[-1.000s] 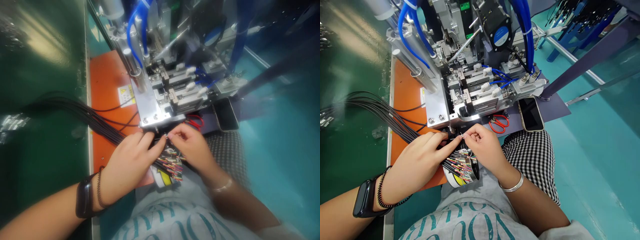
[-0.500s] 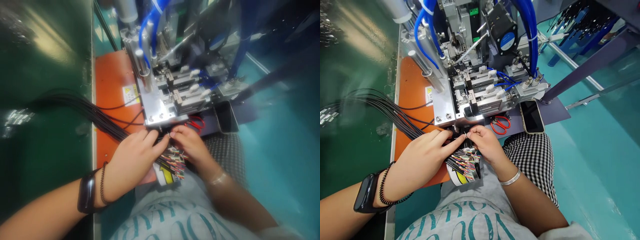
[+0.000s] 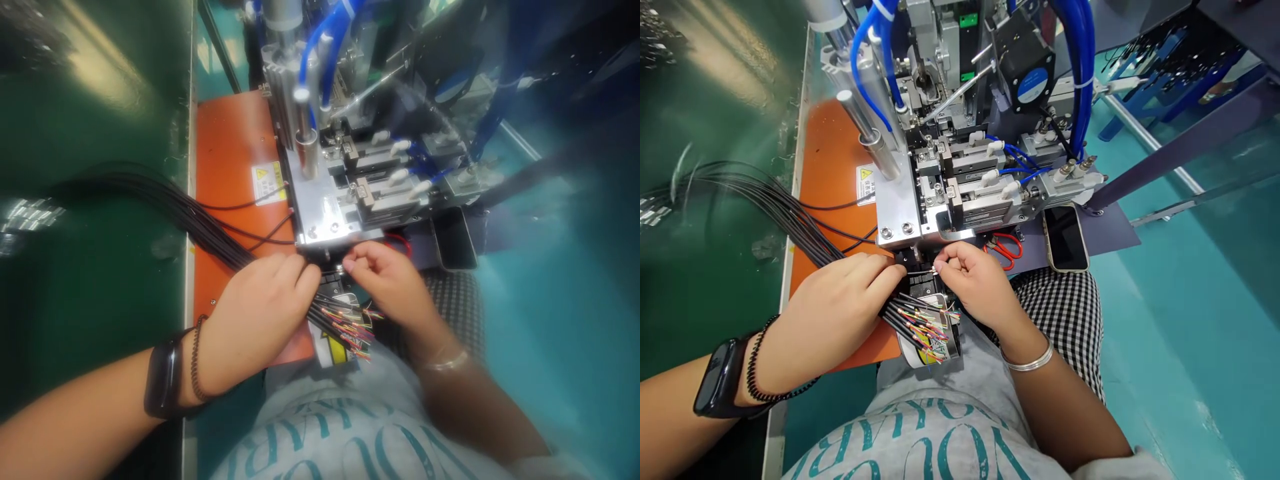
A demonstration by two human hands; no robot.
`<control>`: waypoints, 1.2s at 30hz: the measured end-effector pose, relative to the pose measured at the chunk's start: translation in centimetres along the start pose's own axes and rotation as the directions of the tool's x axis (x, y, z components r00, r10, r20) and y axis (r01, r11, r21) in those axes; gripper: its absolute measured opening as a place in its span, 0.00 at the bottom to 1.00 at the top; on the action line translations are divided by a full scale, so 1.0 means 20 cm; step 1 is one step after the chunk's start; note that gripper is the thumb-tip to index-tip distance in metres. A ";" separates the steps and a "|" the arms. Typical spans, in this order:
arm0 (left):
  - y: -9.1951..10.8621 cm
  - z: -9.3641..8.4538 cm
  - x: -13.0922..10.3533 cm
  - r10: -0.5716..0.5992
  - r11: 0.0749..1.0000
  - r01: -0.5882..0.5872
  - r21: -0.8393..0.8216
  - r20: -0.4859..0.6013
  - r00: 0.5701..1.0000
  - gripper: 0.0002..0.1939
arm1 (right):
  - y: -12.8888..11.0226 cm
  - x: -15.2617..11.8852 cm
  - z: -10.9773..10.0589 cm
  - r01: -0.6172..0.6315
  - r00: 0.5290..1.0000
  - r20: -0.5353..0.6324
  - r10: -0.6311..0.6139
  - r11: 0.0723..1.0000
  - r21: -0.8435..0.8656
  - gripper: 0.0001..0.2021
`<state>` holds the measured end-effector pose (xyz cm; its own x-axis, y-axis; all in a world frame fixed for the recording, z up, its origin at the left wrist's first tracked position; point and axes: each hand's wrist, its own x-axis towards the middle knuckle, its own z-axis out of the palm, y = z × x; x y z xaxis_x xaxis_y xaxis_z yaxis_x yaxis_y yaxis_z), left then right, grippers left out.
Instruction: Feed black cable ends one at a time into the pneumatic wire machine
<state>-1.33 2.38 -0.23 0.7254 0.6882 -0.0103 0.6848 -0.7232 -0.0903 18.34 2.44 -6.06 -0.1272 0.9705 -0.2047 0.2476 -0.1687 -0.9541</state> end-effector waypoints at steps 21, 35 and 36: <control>0.03 0.00 -0.01 0.001 0.999 -0.001 0.032 0.003 1.000 0.09 | 0.00 -0.01 0.01 -0.143 0.990 -0.010 0.143 0.987 -0.078 0.08; 0.06 0.04 -0.09 -0.013 0.999 0.009 -0.033 -0.126 0.992 0.20 | 0.06 0.01 0.05 -0.057 0.996 0.077 0.048 0.991 0.118 0.11; 0.06 0.05 -0.10 -0.017 0.999 0.013 -0.037 -0.119 0.993 0.22 | 0.07 0.01 0.06 -0.069 0.995 0.088 0.055 0.983 0.168 0.11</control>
<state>-2.02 0.28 -1.23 0.7167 0.6887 0.1097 0.6961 -0.7159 -0.0539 17.59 2.26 -7.68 -0.1976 0.9409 -0.2749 0.0907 -0.2617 -0.9609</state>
